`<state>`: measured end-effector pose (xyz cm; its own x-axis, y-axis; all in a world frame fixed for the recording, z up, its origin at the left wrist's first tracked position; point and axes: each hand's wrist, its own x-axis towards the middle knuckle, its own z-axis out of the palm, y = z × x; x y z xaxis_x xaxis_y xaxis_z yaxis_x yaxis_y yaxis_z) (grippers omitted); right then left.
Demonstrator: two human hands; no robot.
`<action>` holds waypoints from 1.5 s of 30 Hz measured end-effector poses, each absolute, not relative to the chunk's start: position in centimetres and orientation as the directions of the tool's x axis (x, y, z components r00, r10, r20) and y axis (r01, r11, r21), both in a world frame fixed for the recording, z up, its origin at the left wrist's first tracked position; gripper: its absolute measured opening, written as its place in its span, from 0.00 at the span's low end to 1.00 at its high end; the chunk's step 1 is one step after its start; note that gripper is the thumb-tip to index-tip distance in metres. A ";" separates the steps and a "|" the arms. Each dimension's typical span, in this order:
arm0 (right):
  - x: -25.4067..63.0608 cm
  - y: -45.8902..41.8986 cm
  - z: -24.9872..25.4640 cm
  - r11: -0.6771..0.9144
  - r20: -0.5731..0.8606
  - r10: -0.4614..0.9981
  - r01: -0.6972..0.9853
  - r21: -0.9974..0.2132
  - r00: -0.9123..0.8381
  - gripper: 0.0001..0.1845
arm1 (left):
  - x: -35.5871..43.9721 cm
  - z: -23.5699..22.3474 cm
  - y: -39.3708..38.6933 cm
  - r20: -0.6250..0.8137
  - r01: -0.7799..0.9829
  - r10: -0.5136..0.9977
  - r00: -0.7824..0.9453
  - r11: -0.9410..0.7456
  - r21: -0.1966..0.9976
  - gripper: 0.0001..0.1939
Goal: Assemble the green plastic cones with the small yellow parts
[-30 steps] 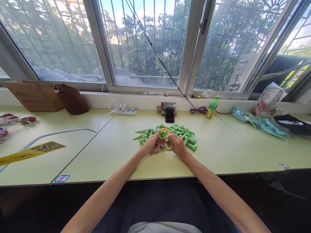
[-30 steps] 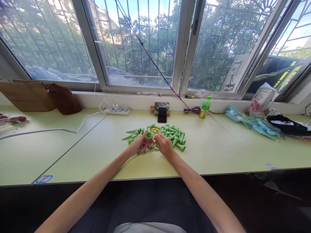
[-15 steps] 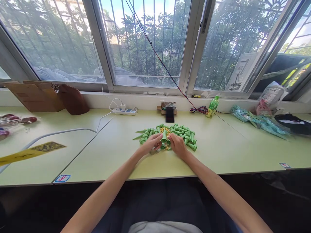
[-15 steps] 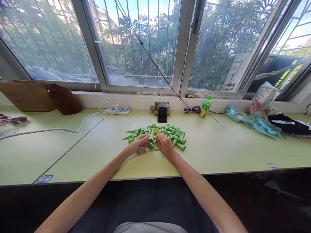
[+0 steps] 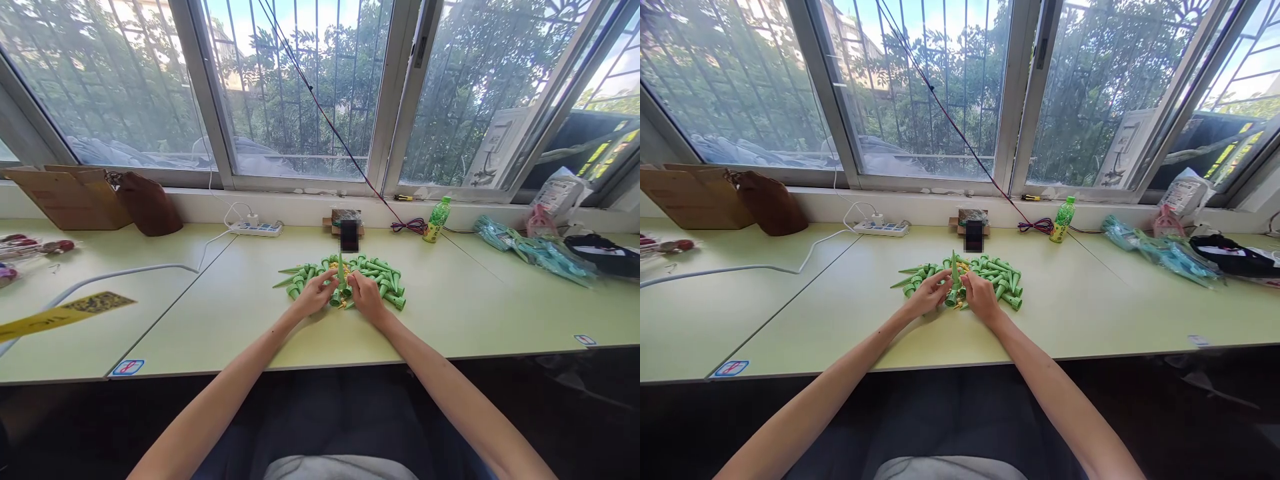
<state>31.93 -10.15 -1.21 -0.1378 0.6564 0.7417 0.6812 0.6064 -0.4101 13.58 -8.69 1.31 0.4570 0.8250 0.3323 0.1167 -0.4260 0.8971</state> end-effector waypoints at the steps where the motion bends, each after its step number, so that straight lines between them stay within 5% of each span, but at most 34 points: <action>1: 31.9 -10.1 -1.2 0.604 0.751 0.650 0.679 -0.417 -0.117 0.20 | 13.7 1.3 -8.6 0.345 0.111 0.832 0.436 -0.430 0.896 0.23; 6: 31.9 -10.1 -1.0 0.625 0.790 0.606 0.670 -0.401 -0.091 0.18 | 14.0 1.8 -8.6 0.405 0.206 0.866 0.294 -0.472 0.858 0.25; 12: 31.8 -10.5 -0.6 0.677 0.797 0.554 0.688 -0.263 -0.241 0.17 | 13.9 2.6 -9.1 0.121 0.166 0.912 0.391 -0.199 0.966 0.41; 17: 31.7 -10.9 -0.3 0.697 0.786 0.538 0.685 -0.211 -0.304 0.17 | 13.5 2.3 -8.9 0.088 0.159 0.897 0.432 -0.172 0.972 0.40; 27: 31.6 -11.0 -0.5 0.686 0.767 0.587 0.663 -0.301 -0.259 0.18 | 13.1 1.9 -8.5 0.073 0.135 0.874 0.481 -0.155 0.979 0.37; 35: 31.7 -10.9 -0.8 0.623 0.703 0.683 0.660 -0.420 -0.196 0.20 | 13.0 1.8 -8.8 0.204 0.159 0.826 0.525 -0.331 0.930 0.28; 40: 31.7 -10.8 -0.8 0.598 0.674 0.714 0.666 -0.446 -0.190 0.21 | 13.2 2.1 -9.2 0.439 0.210 0.777 0.450 -0.570 0.794 0.27; 45: 31.7 -10.8 -0.9 0.584 0.654 0.732 0.670 -0.458 -0.191 0.20 | 13.2 2.0 -9.2 0.516 0.253 0.735 0.441 -0.653 0.714 0.20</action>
<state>31.67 -10.75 -0.88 -0.1911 0.7320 0.6540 0.6696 0.5844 -0.4584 13.16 -9.19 1.97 0.4412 0.7346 0.5155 0.2527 -0.6529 0.7141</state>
